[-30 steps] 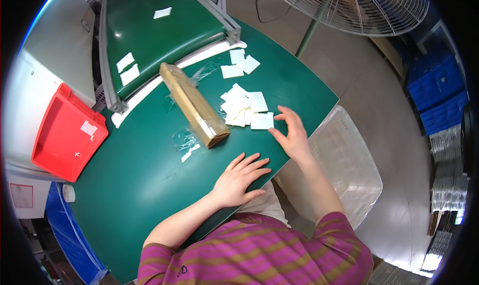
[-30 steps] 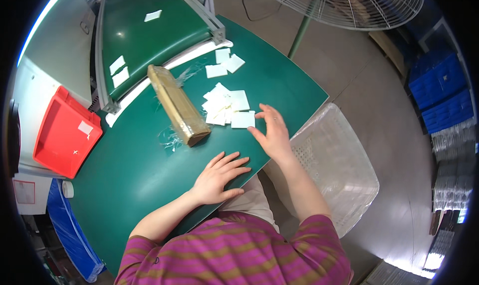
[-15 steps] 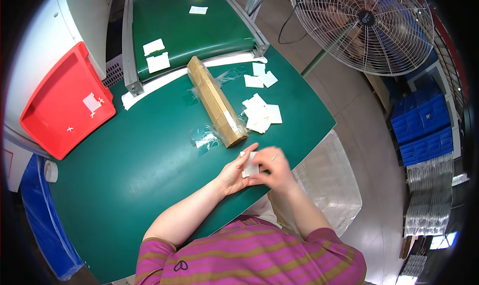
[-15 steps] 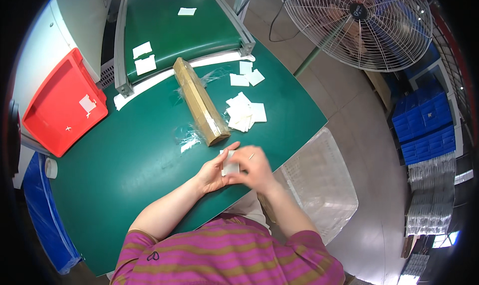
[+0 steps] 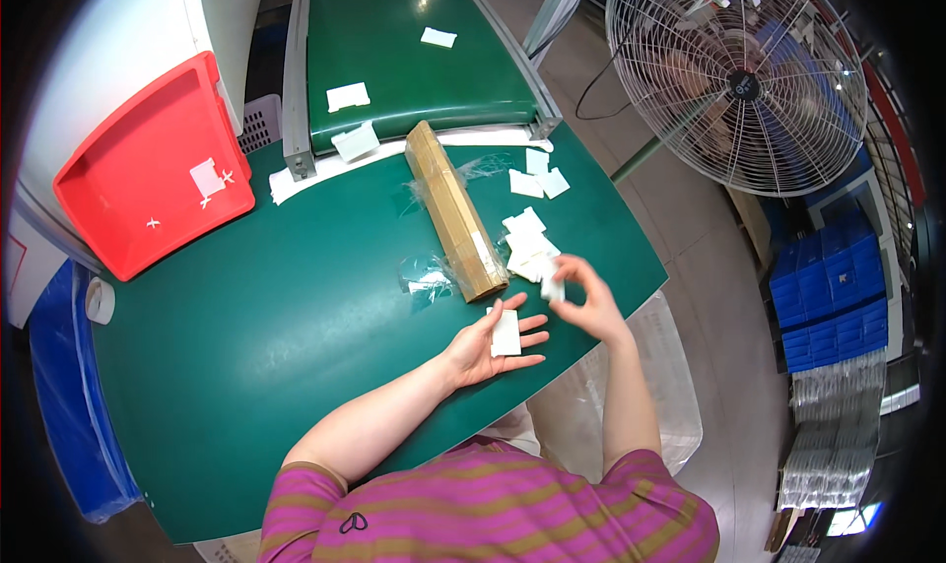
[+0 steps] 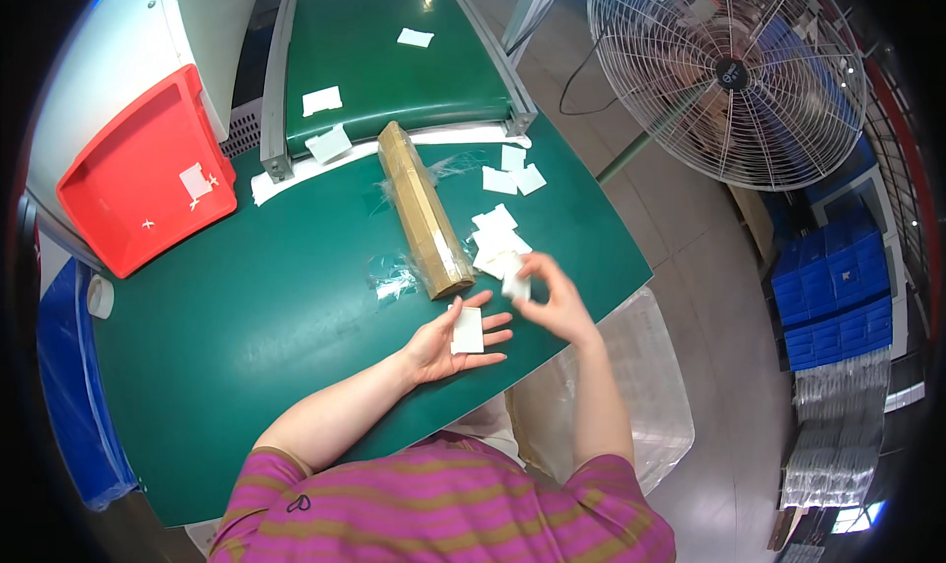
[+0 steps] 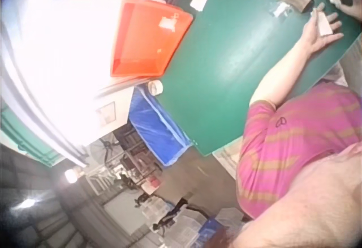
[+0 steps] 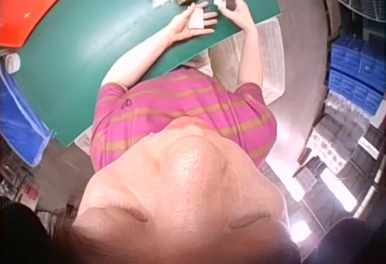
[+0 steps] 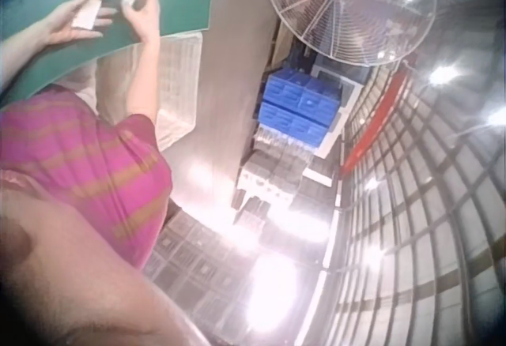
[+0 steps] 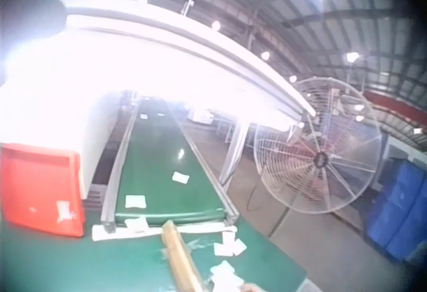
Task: The person lines a white plastic basket with a clear plastic bag. They then pick up small white rectangular tiles from a green table, stack them into neat piles by hand, and place the stacks into the lined basket.
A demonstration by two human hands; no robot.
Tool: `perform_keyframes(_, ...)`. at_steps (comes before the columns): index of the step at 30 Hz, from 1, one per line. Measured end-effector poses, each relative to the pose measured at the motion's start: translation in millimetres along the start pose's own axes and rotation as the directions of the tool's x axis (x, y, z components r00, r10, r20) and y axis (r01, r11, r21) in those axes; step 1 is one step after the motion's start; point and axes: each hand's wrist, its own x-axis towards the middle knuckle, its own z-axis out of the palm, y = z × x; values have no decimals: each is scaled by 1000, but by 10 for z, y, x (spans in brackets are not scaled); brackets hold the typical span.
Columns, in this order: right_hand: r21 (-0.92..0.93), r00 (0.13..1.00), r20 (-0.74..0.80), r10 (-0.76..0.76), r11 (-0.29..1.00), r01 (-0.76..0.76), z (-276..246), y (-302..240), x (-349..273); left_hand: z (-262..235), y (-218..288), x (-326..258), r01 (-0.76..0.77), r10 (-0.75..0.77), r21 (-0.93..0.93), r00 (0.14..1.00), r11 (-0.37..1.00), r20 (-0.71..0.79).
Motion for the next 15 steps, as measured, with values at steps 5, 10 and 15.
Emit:
perform_keyframes(5,-73,999,-32,-23,997,20,162,-146,88,50,-15,-13,-6,10,75,999,997,-53)
perform_keyframes(10,-549,954,-47,-298,805,224,223,80,516,-108,32,11,1,1,106,1000,994,-19)
perform_keyframes(15,-695,939,-52,-340,687,210,199,-18,537,65,69,-11,-55,57,23,993,998,-100)
